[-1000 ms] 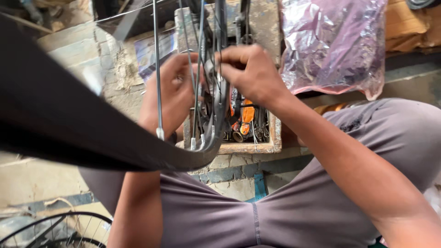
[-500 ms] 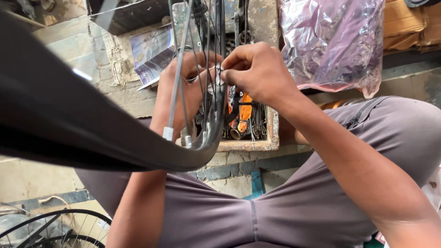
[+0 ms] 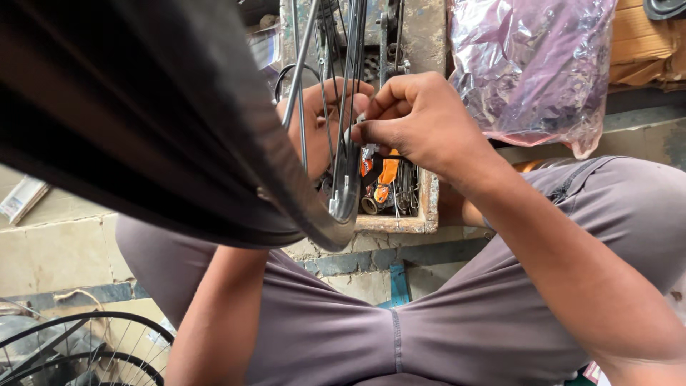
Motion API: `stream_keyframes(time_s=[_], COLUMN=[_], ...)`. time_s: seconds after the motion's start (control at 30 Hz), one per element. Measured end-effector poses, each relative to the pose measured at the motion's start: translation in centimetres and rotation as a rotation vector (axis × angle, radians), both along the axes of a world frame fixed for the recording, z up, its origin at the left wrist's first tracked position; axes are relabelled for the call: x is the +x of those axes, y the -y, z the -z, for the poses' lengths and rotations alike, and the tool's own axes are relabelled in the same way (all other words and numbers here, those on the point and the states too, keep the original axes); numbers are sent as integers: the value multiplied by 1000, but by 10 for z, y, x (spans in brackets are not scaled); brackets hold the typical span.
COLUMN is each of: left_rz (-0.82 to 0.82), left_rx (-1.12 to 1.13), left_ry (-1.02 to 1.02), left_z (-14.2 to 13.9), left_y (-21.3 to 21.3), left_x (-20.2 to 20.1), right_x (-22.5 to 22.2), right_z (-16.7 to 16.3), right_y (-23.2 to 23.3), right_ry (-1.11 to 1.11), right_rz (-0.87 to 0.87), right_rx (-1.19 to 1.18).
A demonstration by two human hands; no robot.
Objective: The person sits on the floor and uses a spoke wrench to tighten the nipples on a bicycle wheel. They rotate the wheel to access different spokes and continue adjusting the tension throughout the clip.
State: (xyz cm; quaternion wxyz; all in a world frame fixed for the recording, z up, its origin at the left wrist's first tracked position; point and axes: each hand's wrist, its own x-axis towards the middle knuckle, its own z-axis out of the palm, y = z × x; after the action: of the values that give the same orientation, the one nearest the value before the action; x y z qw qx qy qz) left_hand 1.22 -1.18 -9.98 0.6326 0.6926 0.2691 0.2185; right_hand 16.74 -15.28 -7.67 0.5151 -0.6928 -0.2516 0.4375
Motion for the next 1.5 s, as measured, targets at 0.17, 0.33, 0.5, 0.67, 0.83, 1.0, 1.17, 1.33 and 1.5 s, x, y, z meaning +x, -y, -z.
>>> stream_keyframes(time_s=[0.17,0.33,0.5,0.67,0.83,1.0,1.17,1.33,1.5], left_rz=[-43,35,-31,-4,99,-17,-72,-75,-96], left_rx=[-149,-156,-256,-250,-165,-252,-271,-263,-272], left_ry=[98,73,121,126,47,112,164,144,129], left_z=[8,19,23,27,27,20,12,11,15], left_y=[-5,-8,-11,-13,-6,-13,-30,-32,-27], left_x=[-2,4,-15,-8,9,1,3,7,-1], right_x=[-8,-12,-12,-9,-11,-11,-14,-12,-7], right_z=[-4,-12,-15,-15,-14,-14,-15,-12,-7], right_y=[-1,4,8,9,8,6,7,9,7], right_ry=[95,110,277,410,360,233,241,325,330], right_rz=[34,61,39,-41,-12,-2,27,-57,-79], right_rx=[-45,-46,-59,18,-101,-35,-32,2,32])
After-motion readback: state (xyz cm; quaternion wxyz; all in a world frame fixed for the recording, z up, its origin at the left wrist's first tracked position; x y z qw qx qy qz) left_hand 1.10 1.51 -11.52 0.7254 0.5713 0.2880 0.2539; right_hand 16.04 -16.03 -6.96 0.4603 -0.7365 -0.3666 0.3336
